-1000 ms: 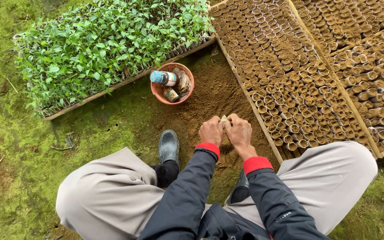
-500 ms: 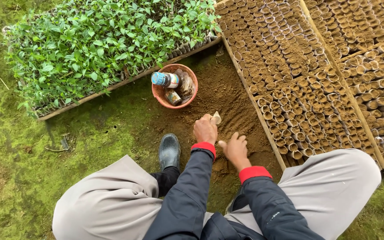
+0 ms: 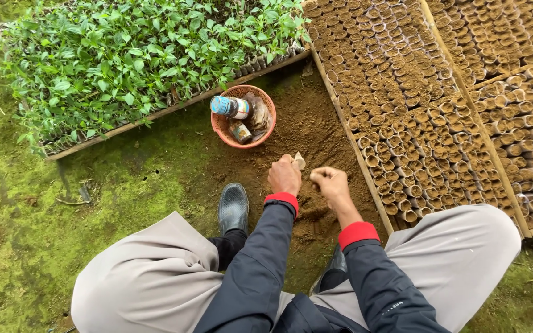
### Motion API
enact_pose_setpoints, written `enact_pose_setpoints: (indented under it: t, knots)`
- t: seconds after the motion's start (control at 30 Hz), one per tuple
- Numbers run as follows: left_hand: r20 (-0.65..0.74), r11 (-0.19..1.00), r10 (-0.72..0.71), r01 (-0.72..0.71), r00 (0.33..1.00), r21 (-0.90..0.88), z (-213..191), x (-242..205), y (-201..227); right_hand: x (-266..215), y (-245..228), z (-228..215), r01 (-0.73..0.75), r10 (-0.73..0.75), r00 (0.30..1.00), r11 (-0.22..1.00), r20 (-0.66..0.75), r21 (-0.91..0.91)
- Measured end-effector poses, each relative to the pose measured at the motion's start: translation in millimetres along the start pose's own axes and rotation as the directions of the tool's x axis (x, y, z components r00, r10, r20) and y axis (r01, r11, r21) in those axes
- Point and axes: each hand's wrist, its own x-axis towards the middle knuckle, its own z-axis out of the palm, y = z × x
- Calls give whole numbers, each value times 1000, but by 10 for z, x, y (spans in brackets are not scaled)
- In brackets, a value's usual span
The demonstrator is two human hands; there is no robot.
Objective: Filling small biodegradable tubes with soil and arranging them in a tray for planting seedlings.
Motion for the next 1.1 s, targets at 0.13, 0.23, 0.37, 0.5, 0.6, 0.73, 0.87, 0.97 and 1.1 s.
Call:
enact_pose_setpoints:
  t: [0.13,0.23,0.37,0.5,0.6,0.73,0.87,0.97,1.1]
  knots:
    - [29,1000,13,-13,999,-2,-221,-195,223,-107,-505,7,-17,9,999,982,41,190]
    - [32,998,66,-67,997,15,-163,-205,205,-194,-616,21,4,-16,997,988,75,153]
    - [62,997,77,-79,995,17,-71,-196,171,-321,-700,58,112,-112,993,993,24,-19]
    - [63,993,110,-112,992,26,-146,-279,230,-380,-787,67,151,-152,988,984,-3,-97]
    - [56,992,119,-120,991,22,-157,-299,281,-448,-929,90,127,-128,992,989,-10,-82]
    - [71,994,113,-113,991,4,-178,-325,319,-327,-796,41,114,-114,993,992,-3,-62]
    - [62,995,103,-102,993,-18,-120,-293,300,-310,-801,21,84,-86,995,995,40,54]
    - [55,996,79,-76,995,-53,-47,-253,249,-308,-822,-21,85,-92,993,992,75,96]
    - [60,991,23,-15,998,-130,57,-178,175,-129,-540,-143,231,-226,973,919,55,-321]
